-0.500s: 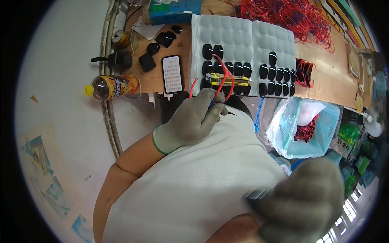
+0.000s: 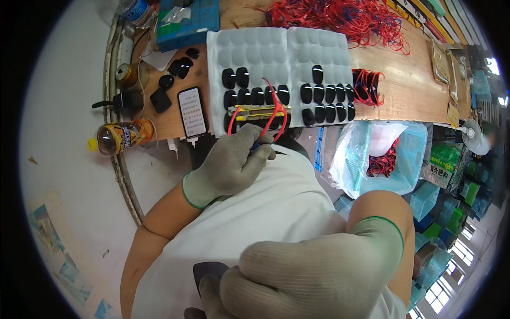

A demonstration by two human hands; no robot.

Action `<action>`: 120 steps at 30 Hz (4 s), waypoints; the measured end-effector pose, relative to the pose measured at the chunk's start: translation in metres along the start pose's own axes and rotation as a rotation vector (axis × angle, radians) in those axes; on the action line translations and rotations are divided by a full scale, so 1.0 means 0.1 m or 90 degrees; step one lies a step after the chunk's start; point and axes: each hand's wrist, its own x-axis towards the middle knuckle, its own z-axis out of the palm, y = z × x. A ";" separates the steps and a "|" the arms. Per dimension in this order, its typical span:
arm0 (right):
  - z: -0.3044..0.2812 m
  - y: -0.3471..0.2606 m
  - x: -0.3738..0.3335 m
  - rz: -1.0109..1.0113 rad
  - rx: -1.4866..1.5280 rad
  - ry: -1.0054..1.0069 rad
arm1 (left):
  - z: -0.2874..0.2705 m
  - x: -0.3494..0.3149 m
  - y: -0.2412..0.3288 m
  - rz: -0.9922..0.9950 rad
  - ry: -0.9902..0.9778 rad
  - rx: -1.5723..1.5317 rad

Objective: The person repeatedly picks black oval components from a foam tray and attaches red wires to them by hand. They place each wired unit into a blue bin and continue the cycle. A smartphone and utility knife are visible on the table but not used.

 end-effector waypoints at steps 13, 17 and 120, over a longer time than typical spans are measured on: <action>-1.19 1.01 -1.80 0.349 -0.009 0.127 | 0.47 0.40 0.55 -0.108 0.014 0.091; -0.99 1.13 -1.74 0.452 0.337 0.331 | 0.60 0.63 0.67 -0.068 -0.012 0.150; -0.35 1.17 -1.62 0.416 0.343 0.318 | -0.20 1.31 -0.73 -0.239 0.246 0.294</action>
